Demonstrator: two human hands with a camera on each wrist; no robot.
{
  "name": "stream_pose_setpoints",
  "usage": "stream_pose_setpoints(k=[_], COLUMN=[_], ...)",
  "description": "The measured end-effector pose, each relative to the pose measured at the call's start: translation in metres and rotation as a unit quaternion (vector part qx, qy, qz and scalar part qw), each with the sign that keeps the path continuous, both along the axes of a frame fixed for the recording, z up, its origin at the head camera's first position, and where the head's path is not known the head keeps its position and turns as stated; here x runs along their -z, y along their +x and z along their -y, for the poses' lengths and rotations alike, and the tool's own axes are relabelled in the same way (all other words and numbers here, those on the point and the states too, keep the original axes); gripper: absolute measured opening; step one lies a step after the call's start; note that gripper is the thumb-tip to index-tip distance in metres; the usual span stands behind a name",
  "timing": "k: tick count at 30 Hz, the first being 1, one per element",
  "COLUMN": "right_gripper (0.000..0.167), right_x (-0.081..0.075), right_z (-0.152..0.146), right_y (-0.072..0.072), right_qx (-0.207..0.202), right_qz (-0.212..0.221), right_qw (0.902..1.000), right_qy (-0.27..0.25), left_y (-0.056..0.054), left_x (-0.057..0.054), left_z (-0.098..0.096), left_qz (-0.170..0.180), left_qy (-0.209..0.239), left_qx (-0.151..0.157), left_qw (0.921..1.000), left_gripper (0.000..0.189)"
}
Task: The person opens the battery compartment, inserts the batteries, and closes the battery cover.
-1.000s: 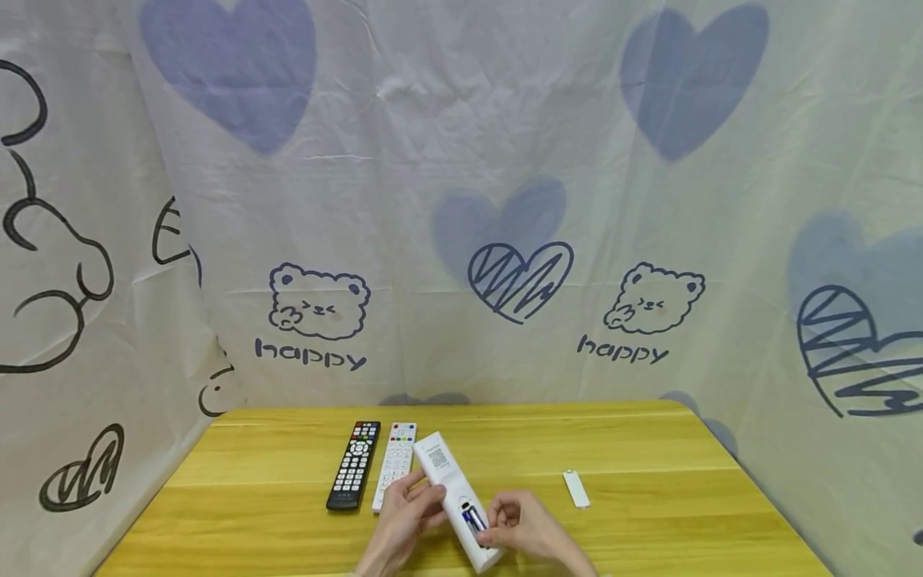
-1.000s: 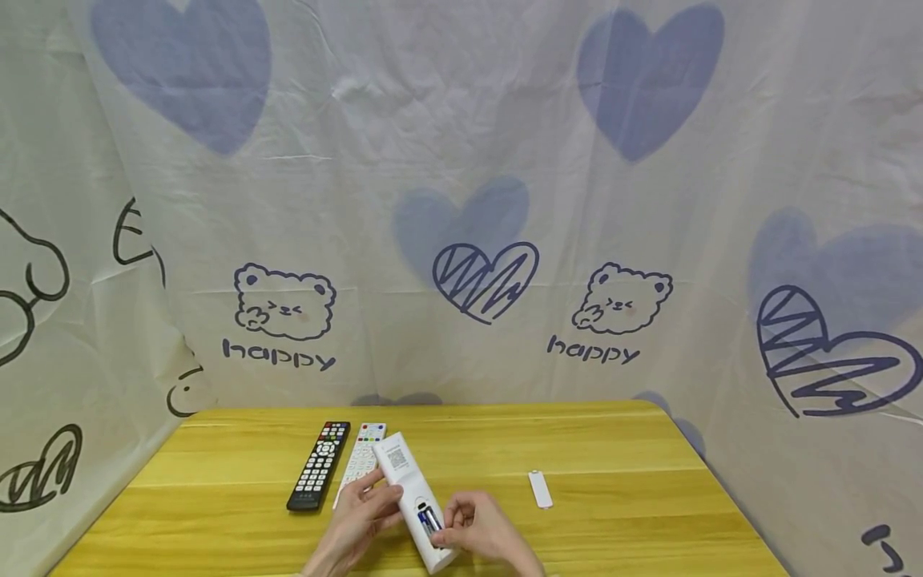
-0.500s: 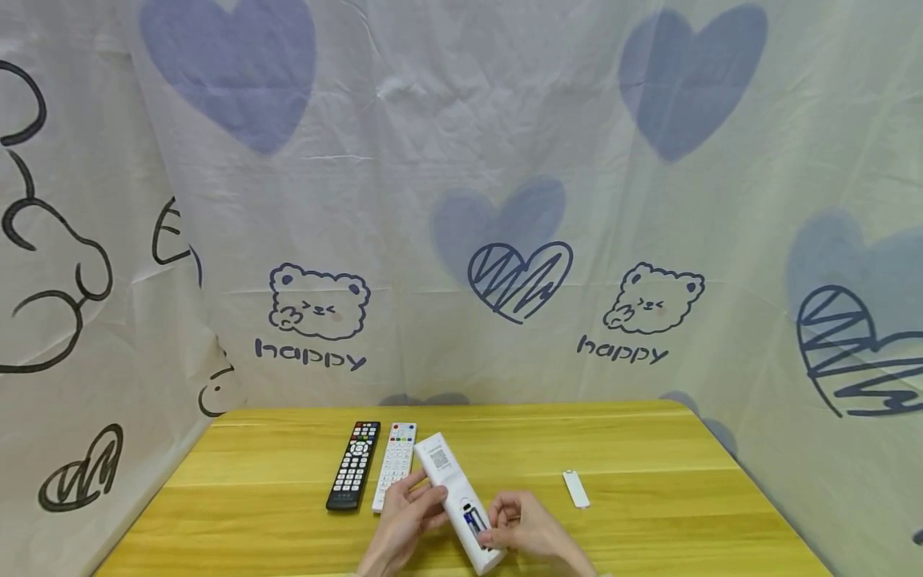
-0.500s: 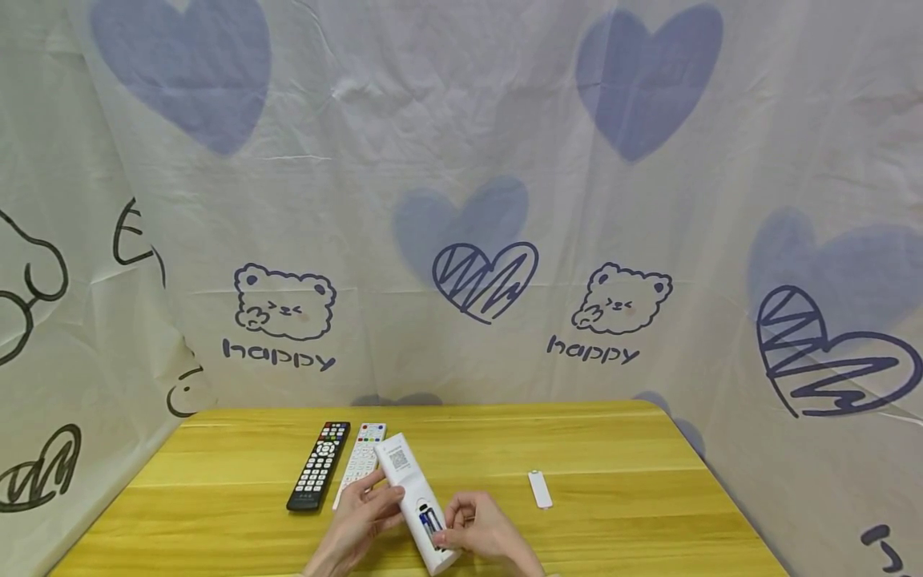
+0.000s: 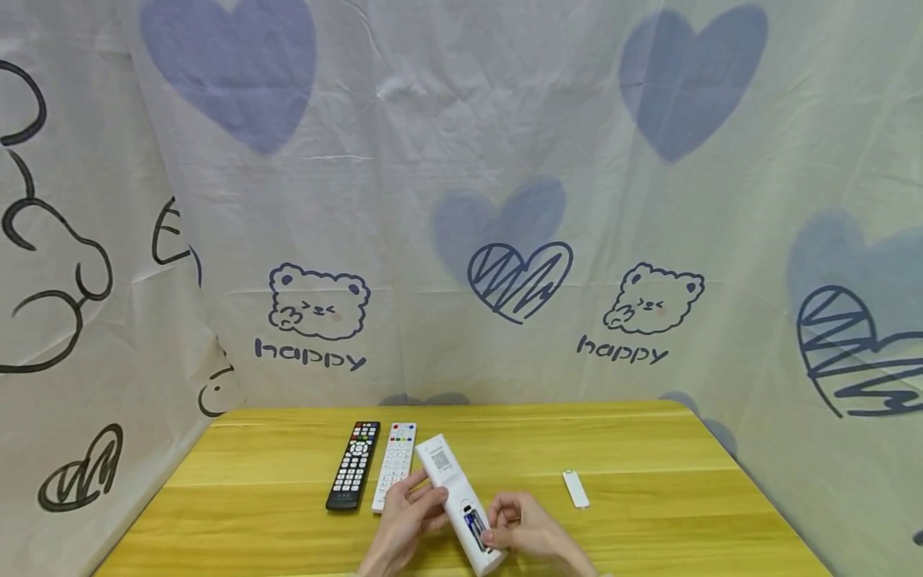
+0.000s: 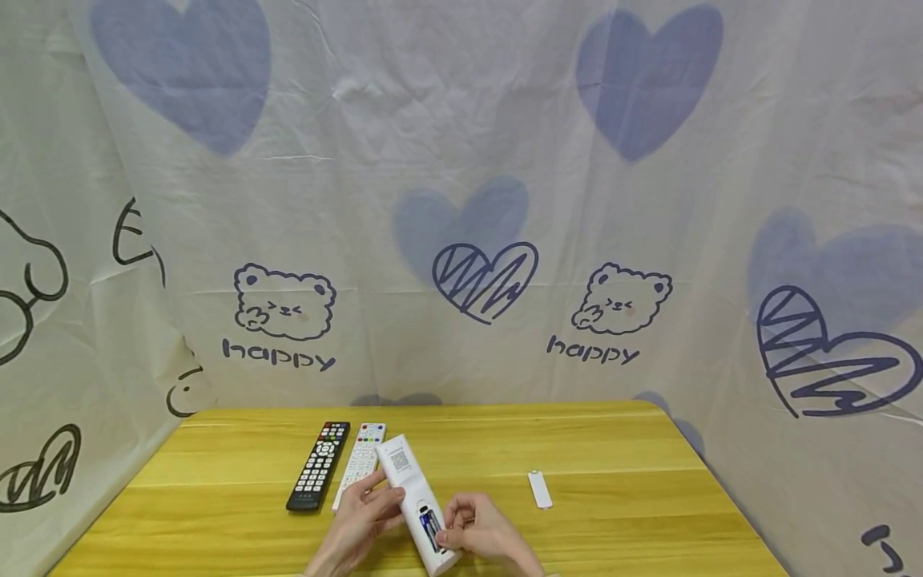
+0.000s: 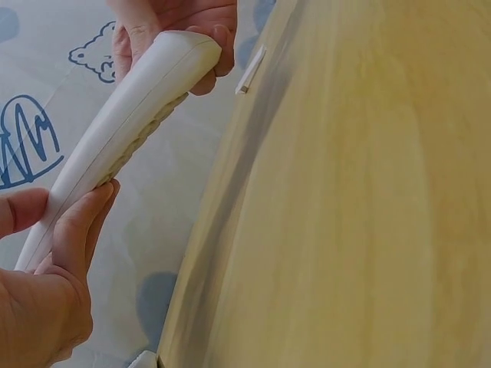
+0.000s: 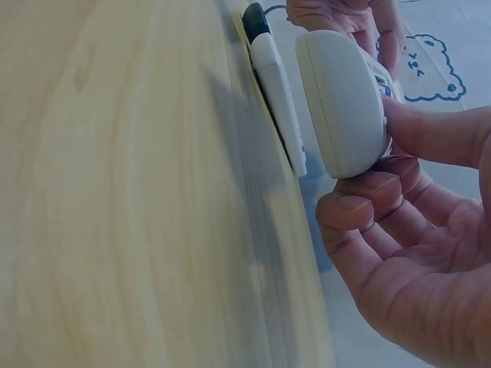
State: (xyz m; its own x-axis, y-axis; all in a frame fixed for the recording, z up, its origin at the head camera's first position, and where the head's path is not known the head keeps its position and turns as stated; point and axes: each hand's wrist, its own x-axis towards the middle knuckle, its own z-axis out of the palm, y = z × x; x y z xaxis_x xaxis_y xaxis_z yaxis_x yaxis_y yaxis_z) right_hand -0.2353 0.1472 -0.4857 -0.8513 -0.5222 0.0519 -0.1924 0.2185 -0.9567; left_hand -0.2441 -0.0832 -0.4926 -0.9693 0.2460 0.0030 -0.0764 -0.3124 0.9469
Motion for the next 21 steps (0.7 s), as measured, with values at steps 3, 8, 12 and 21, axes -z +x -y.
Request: stream_pose_setpoints(k=[3, 8, 12, 21], right_gripper=[0.027, 0.03, 0.035, 0.037], right_x=[0.0011, 0.0008, 0.0003, -0.0008], right_z=[-0.0002, -0.0004, 0.0014, 0.0037], right_y=[0.0002, 0.0004, 0.0002, 0.002], right_qx=[-0.004, -0.008, 0.001, 0.018], right_qz=[0.0, 0.006, 0.007, 0.007], right_qw=[1.0, 1.0, 1.0, 0.9997], right_qy=[-0.002, 0.0, 0.004, 0.013], left_y=[0.0005, 0.0009, -0.0001, -0.0008], left_x=[-0.0001, -0.0006, -0.0003, 0.0013], left_z=[-0.0002, -0.0003, -0.0004, -0.0024], left_qz=[0.001, 0.001, -0.005, -0.008], left_qy=[0.0, -0.001, -0.003, -0.008], left_qx=[-0.001, -0.003, 0.003, 0.009], left_qw=[1.0, 1.0, 1.0, 0.9999], left_gripper=[0.07, 0.069, 0.07, 0.07])
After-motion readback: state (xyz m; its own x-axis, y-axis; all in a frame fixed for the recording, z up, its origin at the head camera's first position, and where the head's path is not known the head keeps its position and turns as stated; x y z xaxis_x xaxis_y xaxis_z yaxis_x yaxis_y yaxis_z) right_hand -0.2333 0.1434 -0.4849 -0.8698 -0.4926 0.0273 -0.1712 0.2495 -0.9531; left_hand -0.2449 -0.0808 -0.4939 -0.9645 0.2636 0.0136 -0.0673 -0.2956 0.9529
